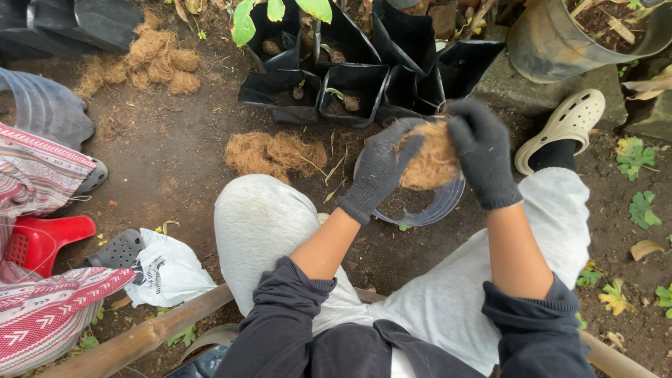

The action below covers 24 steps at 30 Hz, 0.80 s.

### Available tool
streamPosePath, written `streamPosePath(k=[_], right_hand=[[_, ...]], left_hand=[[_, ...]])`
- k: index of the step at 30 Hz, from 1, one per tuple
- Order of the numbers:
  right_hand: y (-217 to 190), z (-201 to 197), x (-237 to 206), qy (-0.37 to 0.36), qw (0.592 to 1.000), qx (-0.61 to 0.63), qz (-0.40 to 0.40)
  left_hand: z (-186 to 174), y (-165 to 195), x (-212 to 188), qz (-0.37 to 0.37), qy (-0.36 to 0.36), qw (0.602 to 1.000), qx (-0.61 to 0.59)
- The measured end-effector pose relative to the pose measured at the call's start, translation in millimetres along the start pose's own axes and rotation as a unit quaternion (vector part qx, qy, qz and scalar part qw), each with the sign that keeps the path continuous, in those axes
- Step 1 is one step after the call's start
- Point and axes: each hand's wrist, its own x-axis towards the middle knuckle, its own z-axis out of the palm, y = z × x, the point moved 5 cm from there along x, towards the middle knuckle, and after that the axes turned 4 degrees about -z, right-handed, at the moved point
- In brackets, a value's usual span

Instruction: The person sits on the ground and shapes loose coconut coir fiber by hand, pressing and folding it inside a clear plastic bowl to form a rounded cup. They work the fiber repeatedly, adding material, and at the end hold up the finished coir cup.

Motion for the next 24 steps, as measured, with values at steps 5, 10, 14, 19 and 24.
streamPosePath(k=[5,10,14,19,24], right_hand=[[8.7,-1.8,3.0,0.111,0.966,0.233,0.034],[8.5,28.4,-7.5,0.094,0.988,0.117,0.032],[17.3,23.6,0.4,0.154,0.985,0.079,-0.026],[38.5,19.2,11.6,0.152,0.966,0.204,0.044],[31.6,25.6,6.2,0.118,0.983,0.109,0.092]], left_hand=[[-12.9,-12.9,7.5,0.019,0.186,0.961,-0.204],[6.0,-23.5,15.3,-0.014,0.19,0.947,-0.26],[37.1,-26.3,20.0,-0.004,0.166,0.942,-0.291],[52.6,-28.9,26.3,0.007,0.133,0.934,-0.331],[49.9,-27.5,33.6,-0.077,0.13,0.935,-0.32]])
